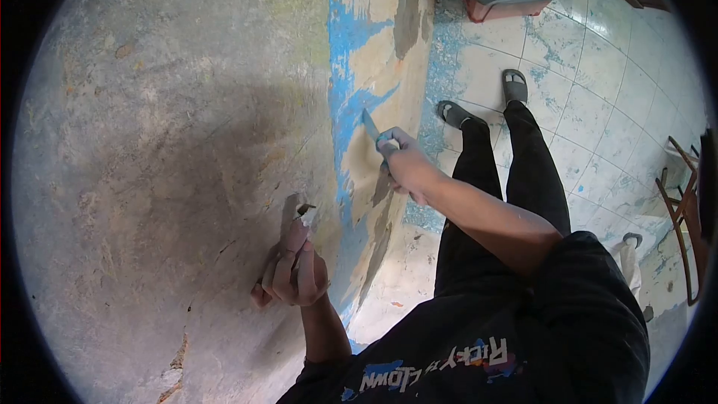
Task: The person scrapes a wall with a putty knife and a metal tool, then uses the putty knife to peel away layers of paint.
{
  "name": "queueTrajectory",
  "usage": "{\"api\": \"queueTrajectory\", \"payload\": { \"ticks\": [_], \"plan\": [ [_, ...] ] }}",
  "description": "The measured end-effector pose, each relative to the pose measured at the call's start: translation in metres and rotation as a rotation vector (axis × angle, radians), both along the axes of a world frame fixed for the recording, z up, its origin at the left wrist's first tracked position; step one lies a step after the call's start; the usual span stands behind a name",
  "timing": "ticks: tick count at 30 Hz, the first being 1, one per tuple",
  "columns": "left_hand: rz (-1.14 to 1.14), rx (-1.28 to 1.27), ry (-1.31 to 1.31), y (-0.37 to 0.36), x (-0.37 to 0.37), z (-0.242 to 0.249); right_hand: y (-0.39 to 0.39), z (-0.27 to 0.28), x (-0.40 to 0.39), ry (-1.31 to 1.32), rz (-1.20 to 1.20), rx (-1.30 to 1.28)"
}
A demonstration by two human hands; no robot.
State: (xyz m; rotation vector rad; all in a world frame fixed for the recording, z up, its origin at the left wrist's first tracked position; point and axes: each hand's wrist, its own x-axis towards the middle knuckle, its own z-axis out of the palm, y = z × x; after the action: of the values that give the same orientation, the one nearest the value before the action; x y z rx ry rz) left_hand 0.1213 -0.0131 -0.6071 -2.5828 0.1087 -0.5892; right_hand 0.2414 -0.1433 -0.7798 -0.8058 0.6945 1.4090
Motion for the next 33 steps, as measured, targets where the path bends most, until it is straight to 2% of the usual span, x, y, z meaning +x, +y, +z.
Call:
{"api": "queueTrajectory", "payload": {
  "ticks": [2, 3, 9, 11, 12, 14, 18, 21, 24, 27, 30, 33],
  "plan": [
    [-0.01, 0.013, -0.005, 0.001, -0.003, 0.0, 0.011, -0.041, -0.001, 0.015, 0.007, -0.077],
    [-0.018, 0.022, -0.008, 0.002, -0.003, 0.0, 0.014, -0.044, 0.008, 0.021, 0.008, -0.113],
    [-0.052, 0.001, 0.02, -0.002, 0.008, 0.003, -0.003, 0.002, 0.001, 0.053, 0.002, 0.051],
    [-0.055, -0.006, 0.022, -0.001, 0.008, 0.002, 0.013, -0.045, -0.002, 0.018, 0.014, -0.068],
    [-0.058, -0.003, 0.022, -0.001, 0.008, 0.003, 0.017, -0.053, 0.003, -0.002, 0.017, -0.122],
    [-0.065, -0.003, 0.02, 0.0, 0.007, 0.003, 0.015, -0.06, 0.0, 0.039, -0.004, -0.066],
    [-0.081, -0.011, 0.039, 0.001, 0.007, 0.004, -0.006, -0.014, 0.005, 0.073, -0.004, 0.076],
    [-0.075, -0.017, 0.045, 0.001, 0.005, 0.004, 0.015, -0.066, -0.006, -0.013, -0.018, -0.083],
    [-0.091, -0.014, 0.044, 0.001, 0.005, 0.005, 0.02, -0.078, 0.0, -0.025, 0.033, -0.12],
    [-0.089, -0.024, 0.054, 0.004, 0.004, 0.003, 0.003, -0.029, 0.0, 0.073, -0.013, 0.004],
    [-0.084, -0.03, 0.055, 0.004, 0.002, 0.001, 0.011, -0.06, -0.012, -0.081, 0.012, -0.072],
    [-0.087, -0.029, 0.056, 0.004, 0.002, 0.002, 0.018, -0.091, -0.004, 0.004, 0.001, -0.088]
  ]
}}
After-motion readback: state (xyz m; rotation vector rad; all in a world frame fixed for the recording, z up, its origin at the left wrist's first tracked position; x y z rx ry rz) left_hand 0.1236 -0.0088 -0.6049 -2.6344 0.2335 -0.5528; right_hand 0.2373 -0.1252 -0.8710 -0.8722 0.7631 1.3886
